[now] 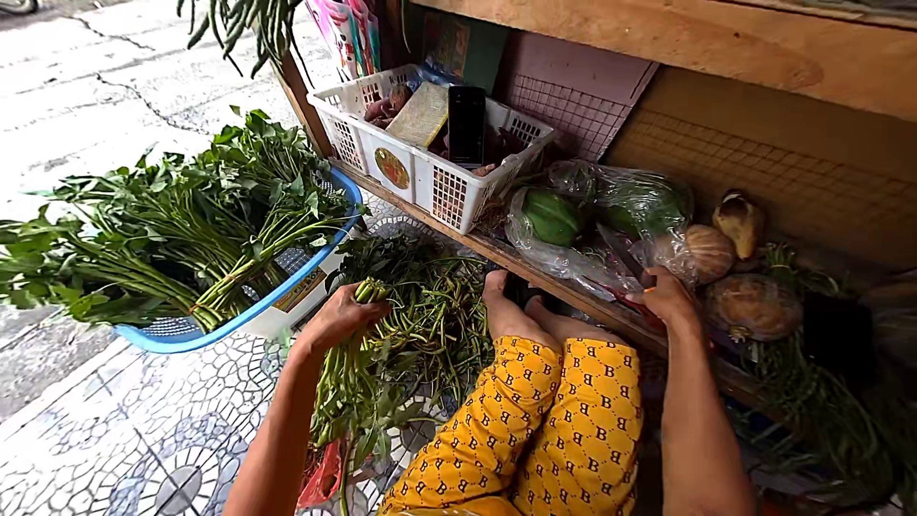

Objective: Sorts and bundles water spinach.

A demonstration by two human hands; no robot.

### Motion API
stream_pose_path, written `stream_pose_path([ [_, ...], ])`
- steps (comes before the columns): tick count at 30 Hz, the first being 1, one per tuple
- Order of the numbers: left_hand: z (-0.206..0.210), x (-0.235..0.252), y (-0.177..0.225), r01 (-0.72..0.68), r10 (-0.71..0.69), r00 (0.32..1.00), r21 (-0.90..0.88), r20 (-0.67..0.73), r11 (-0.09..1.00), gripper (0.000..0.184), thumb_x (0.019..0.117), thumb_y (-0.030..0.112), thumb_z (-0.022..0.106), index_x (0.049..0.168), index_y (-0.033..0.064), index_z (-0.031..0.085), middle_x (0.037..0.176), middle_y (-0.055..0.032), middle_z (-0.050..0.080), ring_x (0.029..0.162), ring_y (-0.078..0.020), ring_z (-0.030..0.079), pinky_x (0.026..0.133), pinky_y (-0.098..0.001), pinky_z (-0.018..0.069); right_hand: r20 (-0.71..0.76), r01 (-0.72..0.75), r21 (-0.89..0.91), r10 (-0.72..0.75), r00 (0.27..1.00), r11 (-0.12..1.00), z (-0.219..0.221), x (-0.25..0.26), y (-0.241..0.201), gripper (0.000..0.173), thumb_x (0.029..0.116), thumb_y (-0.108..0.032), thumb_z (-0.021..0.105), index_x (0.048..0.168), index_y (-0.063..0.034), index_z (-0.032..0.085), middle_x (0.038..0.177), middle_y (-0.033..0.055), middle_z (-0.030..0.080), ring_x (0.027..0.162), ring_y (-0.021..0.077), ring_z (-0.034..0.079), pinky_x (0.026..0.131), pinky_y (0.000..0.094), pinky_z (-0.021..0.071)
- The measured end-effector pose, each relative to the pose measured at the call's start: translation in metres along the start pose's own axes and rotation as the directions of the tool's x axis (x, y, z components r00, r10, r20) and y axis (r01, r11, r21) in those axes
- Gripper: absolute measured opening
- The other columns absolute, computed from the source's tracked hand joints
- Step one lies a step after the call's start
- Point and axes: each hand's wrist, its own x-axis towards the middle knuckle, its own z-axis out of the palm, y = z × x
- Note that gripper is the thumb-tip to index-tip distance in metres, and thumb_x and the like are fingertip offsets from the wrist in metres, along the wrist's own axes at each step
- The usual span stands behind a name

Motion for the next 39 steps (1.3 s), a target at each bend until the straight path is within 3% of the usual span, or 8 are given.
stream_pose_path([
  [6, 0.002, 0.027, 0.027, -0.190, 0.231, 0.963, -0.257, 0.142, 0.948, 0.008, 0.0880, 0.008, 0.066, 0.096, 0.0086, 0.065, 0.072, 0.0018, 0.065, 0.056, -0.0064, 0.059, 0.054, -0.0221, 0.0522, -0.098, 0.309, 0.098, -0.300, 0.949, 0.946, 0.009, -0.030, -0.075, 0.101, 0.0784, -0.029, 0.091, 0.154, 0.0060, 0.035, 0.149, 0.0406, 0.038, 0.139, 0.0584, 0.036, 0.112, 0.0733, 0.0303],
  [9, 0.011, 0.037, 0.034, -0.237, 0.296, 0.939, -0.294, 0.173, 0.926, 0.010, 0.0811, 0.013, 0.070, 0.091, 0.0133, 0.067, 0.068, 0.0025, 0.064, 0.051, -0.0055, 0.056, 0.048, -0.0209, 0.0491, 0.034, 0.520, 0.507, -0.619, 0.785, 0.687, 0.058, -0.084, -0.171, 0.092, 0.0790, -0.025, 0.090, 0.149, 0.0016, 0.038, 0.140, 0.0242, 0.057, 0.127, 0.0369, 0.059, 0.103, 0.0534, 0.0519],
  [14, 0.018, 0.059, 0.033, -0.290, 0.381, 0.906, -0.382, 0.186, 0.877, 0.010, 0.0856, 0.009, 0.067, 0.095, 0.0126, 0.066, 0.075, 0.0049, 0.071, 0.065, -0.0044, 0.066, 0.063, -0.0236, 0.0578, 0.339, 0.178, 0.885, -0.858, 0.386, 0.429, 0.166, -0.124, -0.266, 0.096, 0.0683, -0.003, 0.090, 0.148, -0.0007, 0.037, 0.129, 0.0136, 0.061, 0.114, 0.0156, 0.062, 0.098, 0.0326, 0.0541],
  [17, 0.009, 0.071, 0.016, -0.383, 0.448, 0.889, -0.383, 0.094, 0.840, 0.017, 0.0852, 0.012, 0.069, 0.102, 0.0106, 0.067, 0.088, 0.0047, 0.073, 0.080, -0.0040, 0.069, 0.075, -0.0260, 0.0594, 0.186, -0.030, 0.981, -0.884, 0.430, 0.192, 0.214, -0.127, -0.282, 0.091, 0.0667, 0.003, 0.080, 0.147, -0.0096, 0.039, 0.128, 0.0061, 0.061, 0.111, 0.0118, 0.062, 0.092, 0.0327, 0.0555],
  [23, -0.013, 0.086, -0.006, -0.453, 0.443, 0.891, 0.266, 0.101, 0.851, 0.056, 0.0800, 0.033, 0.075, 0.126, 0.0025, 0.065, 0.132, -0.0173, 0.061, 0.128, -0.0295, 0.051, 0.109, -0.0541, 0.0370, 0.133, 0.097, 0.965, -0.769, 0.625, 0.245, 0.252, -0.160, -0.293, 0.049, 0.0825, 0.008, 0.073, 0.129, 0.0044, 0.058, 0.115, 0.0140, 0.066, 0.103, 0.0134, 0.064, 0.091, 0.0317, 0.0553],
  [29, 0.003, 0.070, -0.018, -0.401, 0.394, 0.914, -0.065, -0.097, 0.914, 0.065, 0.0793, 0.019, 0.081, 0.137, 0.0041, 0.056, 0.115, -0.0091, 0.069, 0.100, -0.0117, 0.067, 0.091, -0.0325, 0.0566, 0.118, 0.167, 0.949, -0.791, 0.600, 0.268, 0.256, -0.162, -0.286, 0.033, 0.0902, -0.002, 0.070, 0.121, 0.0006, 0.059, 0.086, 0.0040, 0.068, 0.072, 0.0065, 0.065, 0.070, 0.0248, 0.0577],
  [33, 0.025, 0.060, -0.013, -0.395, 0.378, 0.859, 0.023, -0.346, 0.918, 0.070, 0.0812, 0.032, 0.084, 0.138, 0.0064, 0.054, 0.116, -0.0126, 0.068, 0.102, -0.0165, 0.067, 0.092, -0.0395, 0.0555, 0.131, 0.343, 0.837, -0.765, 0.630, 0.426, 0.240, -0.165, -0.291, 0.043, 0.0979, -0.009, 0.066, 0.134, 0.0099, 0.055, 0.126, 0.0238, 0.064, 0.118, 0.0234, 0.062, 0.105, 0.0399, 0.0492],
  [39, 0.015, 0.036, 0.005, -0.471, 0.530, 0.785, 0.245, -0.322, 0.847, 0.031, 0.1008, 0.019, 0.058, 0.122, -0.0039, 0.060, 0.098, -0.0120, 0.074, 0.088, -0.0146, 0.071, 0.084, -0.0365, 0.0576, 0.045, 0.391, 0.874, -0.849, 0.527, 0.289, 0.235, -0.174, -0.299, 0.039, 0.0933, -0.006, 0.067, 0.127, 0.0123, 0.057, 0.114, 0.0154, 0.067, 0.107, 0.0072, 0.063, 0.096, 0.0240, 0.0513],
])
